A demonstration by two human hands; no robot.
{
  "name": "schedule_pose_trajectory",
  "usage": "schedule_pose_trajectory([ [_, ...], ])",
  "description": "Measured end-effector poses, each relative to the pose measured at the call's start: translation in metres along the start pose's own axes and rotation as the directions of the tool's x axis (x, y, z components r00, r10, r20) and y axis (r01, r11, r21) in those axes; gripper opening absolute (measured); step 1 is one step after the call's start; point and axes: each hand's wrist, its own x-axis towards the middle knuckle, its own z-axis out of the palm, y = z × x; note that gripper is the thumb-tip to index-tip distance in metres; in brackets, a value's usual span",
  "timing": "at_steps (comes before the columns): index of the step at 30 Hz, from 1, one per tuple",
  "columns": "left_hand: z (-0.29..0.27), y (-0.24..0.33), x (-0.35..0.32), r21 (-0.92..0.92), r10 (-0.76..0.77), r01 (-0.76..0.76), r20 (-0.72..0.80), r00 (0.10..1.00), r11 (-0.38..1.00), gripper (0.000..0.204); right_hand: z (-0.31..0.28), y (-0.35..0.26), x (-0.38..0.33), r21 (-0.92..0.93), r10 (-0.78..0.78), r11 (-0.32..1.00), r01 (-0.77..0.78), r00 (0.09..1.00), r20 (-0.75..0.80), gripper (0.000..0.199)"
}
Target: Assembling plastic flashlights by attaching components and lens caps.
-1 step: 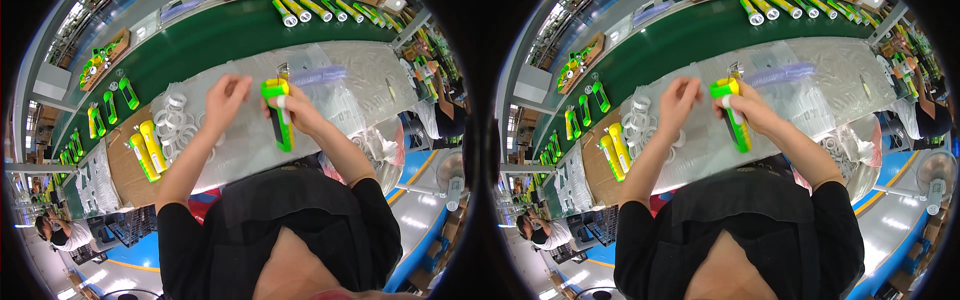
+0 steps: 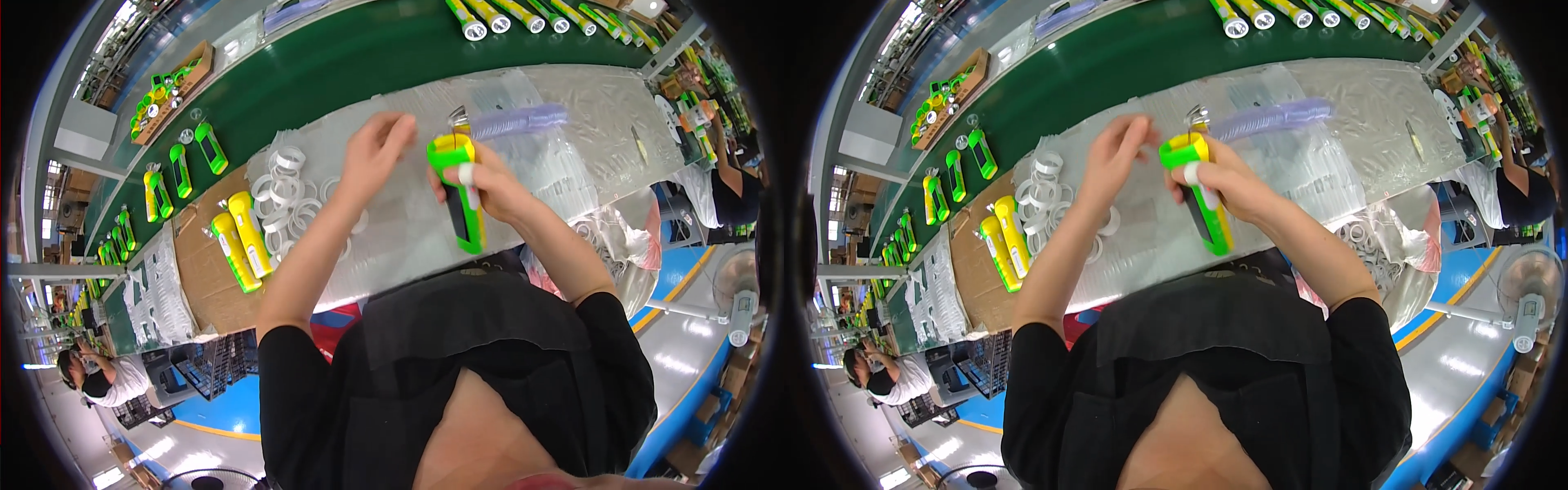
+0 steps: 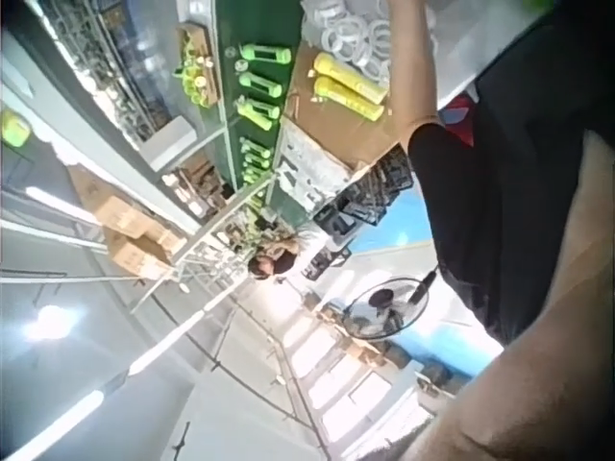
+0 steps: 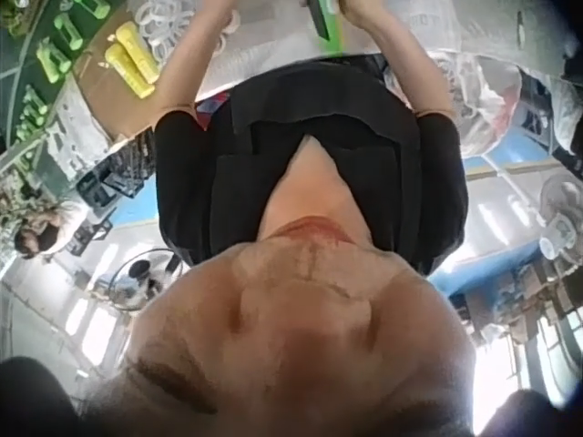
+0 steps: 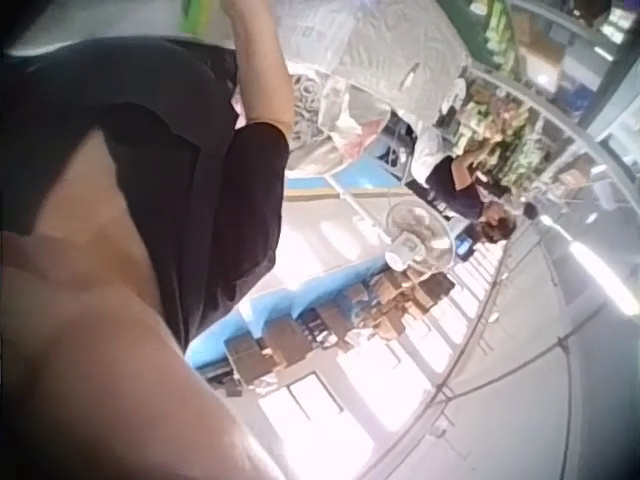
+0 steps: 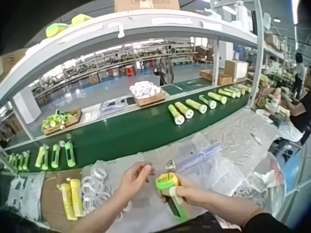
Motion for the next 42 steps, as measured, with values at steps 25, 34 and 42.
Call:
schedule_pose_trajectory([
  [25,0.051,0.007,-0.037,0.327,0.606,-0.604,0.107,0.788,0.727,0.046,0.012,0.016,-0.037,0.205,-0.04,0.975,0.08,0.981,-0.191,0.041],
  [34,0.048,-0.057,0.036,0.673,0.304,-0.333,0.166,0.938,0.66,0.059,-0.023,0.01,-0.052,0.115,-0.14,0.976,0.185,0.938,-0.316,0.042],
  [42,0.035,-0.051,0.029,0.564,0.335,-0.357,0.147,0.931,0.745,0.054,-0.021,0.006,-0.051,0.108,-0.126,0.98,0.165,0.946,-0.299,0.043],
])
